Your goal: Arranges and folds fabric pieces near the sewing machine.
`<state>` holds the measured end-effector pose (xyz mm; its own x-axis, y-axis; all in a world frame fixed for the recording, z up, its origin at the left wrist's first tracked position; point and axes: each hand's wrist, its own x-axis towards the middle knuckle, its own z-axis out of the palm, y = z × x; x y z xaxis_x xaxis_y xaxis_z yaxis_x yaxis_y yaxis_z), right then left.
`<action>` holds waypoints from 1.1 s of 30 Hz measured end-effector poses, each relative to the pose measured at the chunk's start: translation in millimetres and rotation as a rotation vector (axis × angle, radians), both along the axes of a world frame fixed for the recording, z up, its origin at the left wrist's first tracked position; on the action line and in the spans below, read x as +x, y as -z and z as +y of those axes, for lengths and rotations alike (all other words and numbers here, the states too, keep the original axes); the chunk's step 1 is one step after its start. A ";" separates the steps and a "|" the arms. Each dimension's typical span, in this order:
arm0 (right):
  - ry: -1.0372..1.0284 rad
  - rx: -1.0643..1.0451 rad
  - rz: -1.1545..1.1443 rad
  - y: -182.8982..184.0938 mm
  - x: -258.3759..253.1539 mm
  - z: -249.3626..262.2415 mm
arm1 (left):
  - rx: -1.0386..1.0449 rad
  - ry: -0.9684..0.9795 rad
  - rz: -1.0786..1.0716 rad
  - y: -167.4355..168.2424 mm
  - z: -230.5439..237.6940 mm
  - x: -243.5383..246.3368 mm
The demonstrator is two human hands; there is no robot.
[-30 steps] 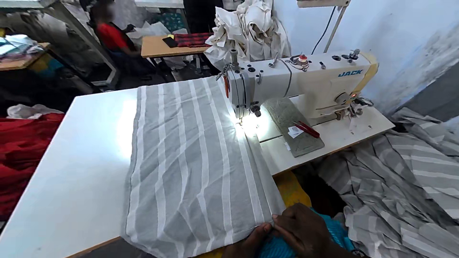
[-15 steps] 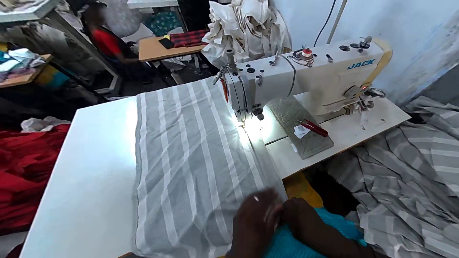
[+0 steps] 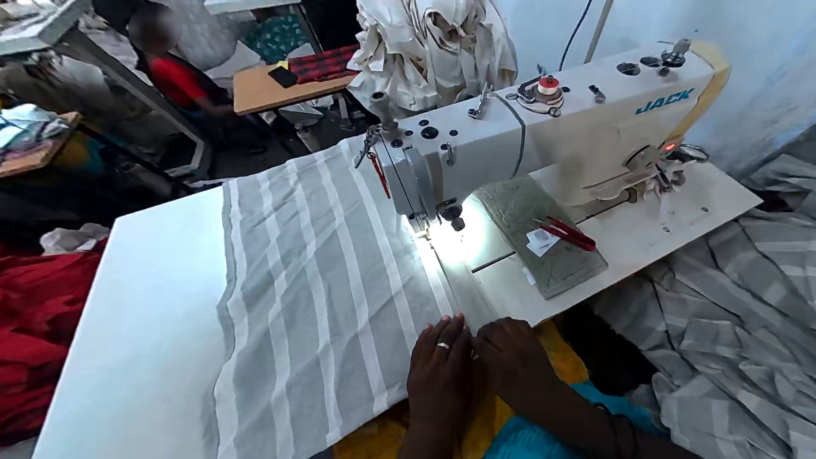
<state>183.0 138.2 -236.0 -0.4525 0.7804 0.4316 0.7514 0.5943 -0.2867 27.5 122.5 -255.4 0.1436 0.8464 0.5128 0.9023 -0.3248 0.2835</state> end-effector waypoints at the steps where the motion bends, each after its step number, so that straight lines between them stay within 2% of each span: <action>1: 0.009 0.010 0.015 3.0 -2.1 6.4 | 0.014 -0.009 -0.018 0.1 0.6 0.6; 6: 0.017 0.063 0.063 13.9 -10.4 35.8 | -0.016 0.010 0.015 -7.9 24.6 -12.6; 12: -0.040 0.031 0.155 8.2 -18.3 77.6 | 0.012 0.005 0.064 -11.7 66.0 -30.9; 19: -0.096 -0.080 0.123 -2.8 -30.6 134.5 | -0.047 0.015 0.032 -17.1 115.1 -41.8; 23: -0.145 -0.046 0.121 -0.9 -31.9 157.3 | -0.060 -0.011 0.023 -17.5 137.0 -47.8; 26: -0.136 -0.126 0.155 -17.4 4.7 150.4 | -0.092 -0.046 0.046 -16.8 138.9 -50.8; 28: 0.027 -0.090 0.185 -36.4 51.1 136.6 | -0.073 -0.050 0.051 -17.1 137.6 -51.0; 30: 0.277 0.083 0.185 -42.3 105.1 138.0 | -0.051 -0.026 0.057 -16.0 139.3 -51.0; 33: 0.509 0.138 0.107 -27.8 171.0 143.8 | -0.061 -0.032 0.083 -15.0 142.1 -51.6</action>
<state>354.1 282.0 -208.2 0.0203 0.8224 0.5685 0.9252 0.2000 -0.3224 -24.1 264.6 -240.4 0.1553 0.8807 0.4476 0.9331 -0.2795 0.2262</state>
